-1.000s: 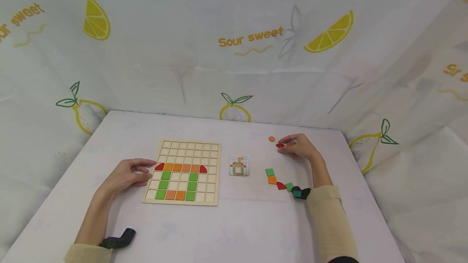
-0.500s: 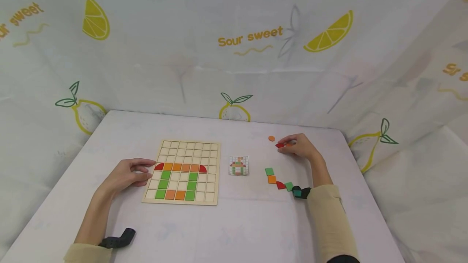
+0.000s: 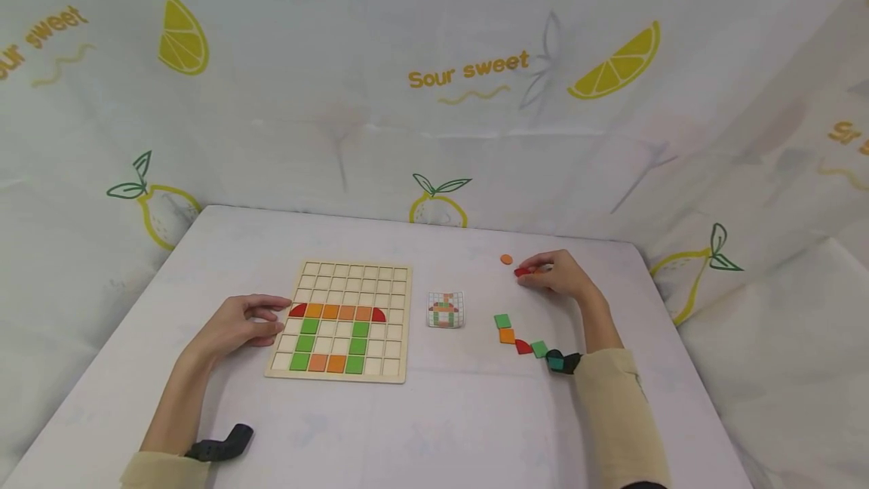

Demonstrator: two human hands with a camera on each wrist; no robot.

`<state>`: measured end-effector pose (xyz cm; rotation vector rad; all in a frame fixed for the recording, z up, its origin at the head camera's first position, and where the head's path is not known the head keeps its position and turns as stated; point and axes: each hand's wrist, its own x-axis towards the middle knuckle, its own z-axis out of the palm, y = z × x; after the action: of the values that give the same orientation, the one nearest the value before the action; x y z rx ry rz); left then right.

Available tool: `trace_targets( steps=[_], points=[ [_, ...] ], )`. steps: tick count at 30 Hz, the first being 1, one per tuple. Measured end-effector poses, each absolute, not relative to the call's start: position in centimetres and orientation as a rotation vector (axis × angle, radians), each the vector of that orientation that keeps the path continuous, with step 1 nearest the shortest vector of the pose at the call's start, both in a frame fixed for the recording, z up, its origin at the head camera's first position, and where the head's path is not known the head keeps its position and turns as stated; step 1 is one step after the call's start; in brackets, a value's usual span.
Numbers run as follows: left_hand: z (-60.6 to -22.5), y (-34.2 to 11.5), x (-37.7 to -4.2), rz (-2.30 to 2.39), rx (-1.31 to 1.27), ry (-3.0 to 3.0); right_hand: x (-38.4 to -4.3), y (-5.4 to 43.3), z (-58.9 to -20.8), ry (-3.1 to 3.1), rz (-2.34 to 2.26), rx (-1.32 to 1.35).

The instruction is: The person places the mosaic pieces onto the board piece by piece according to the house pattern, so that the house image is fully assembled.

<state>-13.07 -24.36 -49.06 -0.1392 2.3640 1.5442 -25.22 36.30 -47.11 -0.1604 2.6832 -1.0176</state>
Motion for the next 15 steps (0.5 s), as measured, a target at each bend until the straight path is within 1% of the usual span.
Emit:
trace_targets(
  steps=[5, 15],
  points=[
    [-49.0, -24.3, -13.1, 1.55, -0.126, 2.36, -25.3, 36.0, -46.6, 2.693, -1.019, -0.172],
    [-48.8, -24.2, -12.9, 1.561, -0.116, 2.362, -25.0, 33.3, -44.1, 2.718, -1.064, -0.345]
  ],
)
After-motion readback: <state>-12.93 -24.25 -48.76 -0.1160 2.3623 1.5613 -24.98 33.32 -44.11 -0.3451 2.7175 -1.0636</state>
